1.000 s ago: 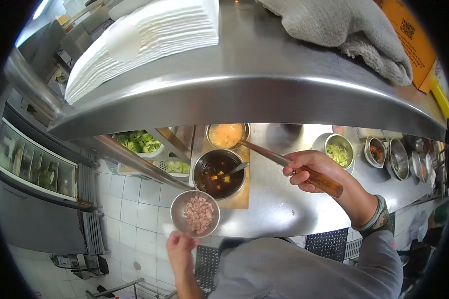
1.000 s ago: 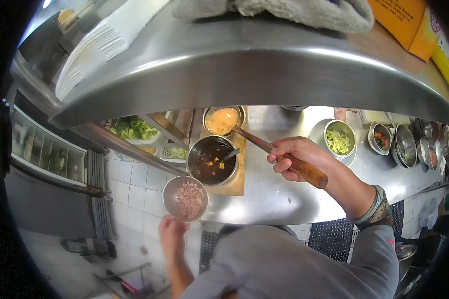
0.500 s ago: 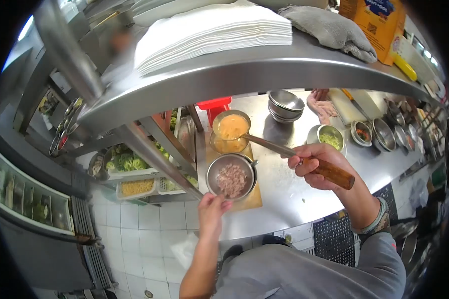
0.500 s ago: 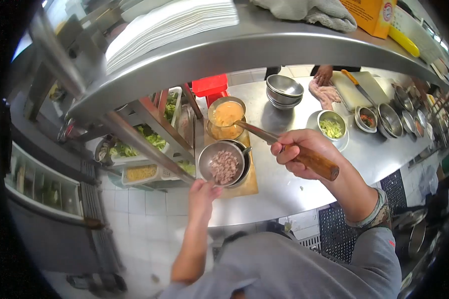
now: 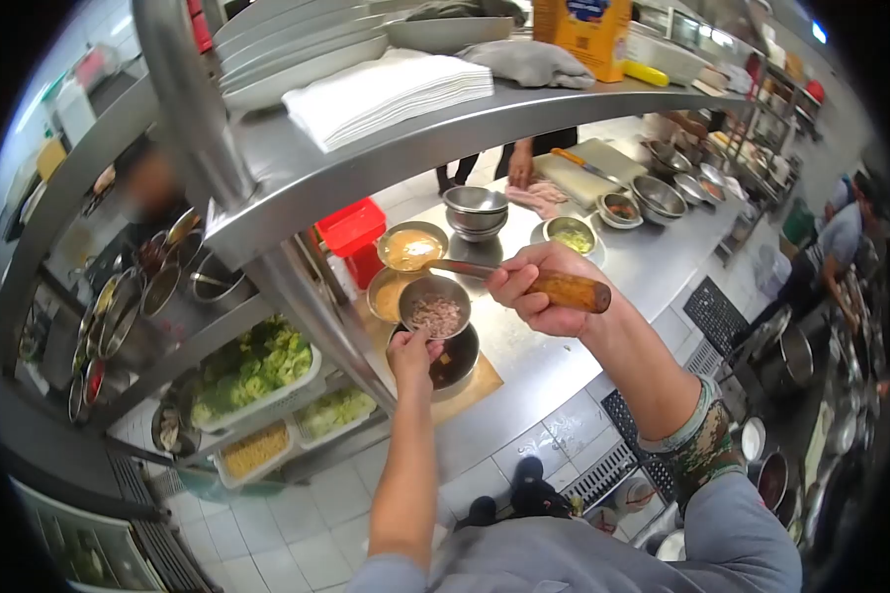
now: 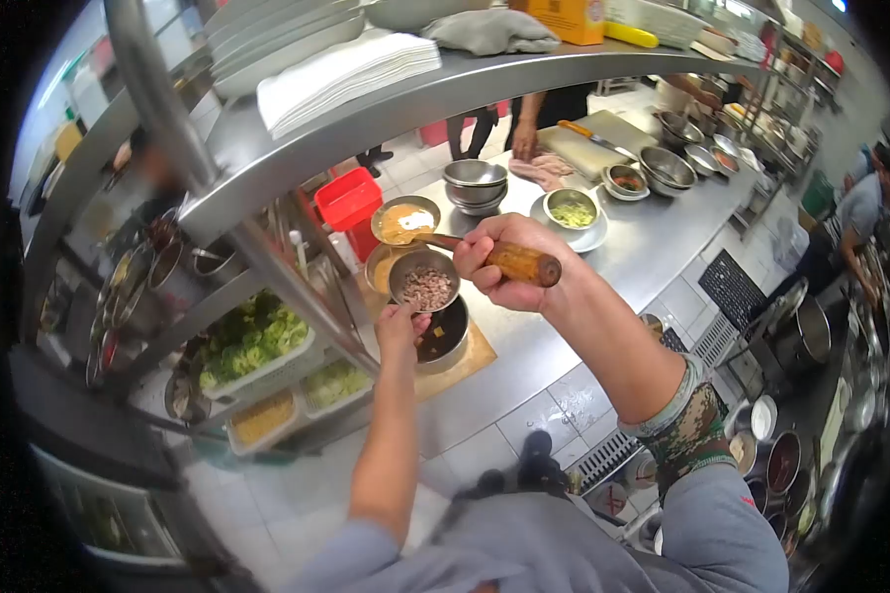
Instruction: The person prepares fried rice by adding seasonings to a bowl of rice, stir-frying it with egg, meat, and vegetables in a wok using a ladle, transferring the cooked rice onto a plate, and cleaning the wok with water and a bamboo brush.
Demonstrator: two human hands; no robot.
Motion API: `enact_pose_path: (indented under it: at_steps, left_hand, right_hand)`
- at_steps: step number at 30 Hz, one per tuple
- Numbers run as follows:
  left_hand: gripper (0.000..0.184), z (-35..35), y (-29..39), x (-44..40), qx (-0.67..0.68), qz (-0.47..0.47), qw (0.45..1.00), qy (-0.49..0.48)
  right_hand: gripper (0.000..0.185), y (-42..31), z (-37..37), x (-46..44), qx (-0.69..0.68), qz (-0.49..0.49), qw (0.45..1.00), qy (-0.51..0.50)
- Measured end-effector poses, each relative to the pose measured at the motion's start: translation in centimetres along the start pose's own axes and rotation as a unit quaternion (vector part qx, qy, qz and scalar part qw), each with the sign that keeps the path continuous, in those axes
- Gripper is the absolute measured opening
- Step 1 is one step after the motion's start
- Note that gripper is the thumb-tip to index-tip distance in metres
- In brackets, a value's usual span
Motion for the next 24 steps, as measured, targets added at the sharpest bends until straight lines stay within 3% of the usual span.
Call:
enact_pose_path:
  at_steps: [2,5,9,11,12,19,22,24]
  left_hand:
    - [0.013,-0.7,0.4,-1.0,0.013,0.003,1.0,0.018]
    - [0.011,-2.1,1.0,-4.1,-0.051,-0.013,0.999,-0.004]
    - [0.014,-6.4,2.5,-5.8,-0.099,-0.101,0.989,-0.033]
    - [0.013,-8.9,2.5,-5.4,-0.113,-0.123,0.982,-0.092]
    - [0.014,-10.4,2.4,-3.9,-0.118,-0.13,0.977,-0.119]
    - [0.016,-19.3,-3.6,14.8,-0.168,-0.061,0.917,-0.356]
    - [0.015,-22.6,-9.0,26.4,-0.194,-0.002,0.863,-0.467]
    - [0.013,-23.7,-13.0,34.9,-0.184,0.049,0.804,-0.564]
  right_hand:
    - [0.009,0.8,-0.8,2.1,-0.003,0.024,1.0,0.014]
    - [0.009,2.1,-1.3,5.8,0.012,-0.003,0.998,-0.067]
    - [0.008,5.3,-0.7,12.4,0.035,0.11,0.993,-0.004]
    - [0.02,7.4,0.0,16.3,0.051,0.227,0.97,0.075]
    - [0.028,8.8,0.5,18.3,0.044,0.248,0.966,0.055]
    - [0.043,23.0,4.0,32.8,-0.059,0.4,0.907,0.118]
    - [0.06,31.3,4.3,38.8,-0.086,0.485,0.839,0.23]
    - [0.051,37.0,4.2,42.1,-0.097,0.547,0.786,0.272]
Point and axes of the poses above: each hand's wrist, its own x-axis away from the middle knuckle, its own z-axis out of the back of the hand, y = z × x, the point moved 2 cm from there along -x, towards the middle knuckle, and after that the axes turned 2 degrees about y, right-handed, at the moved point
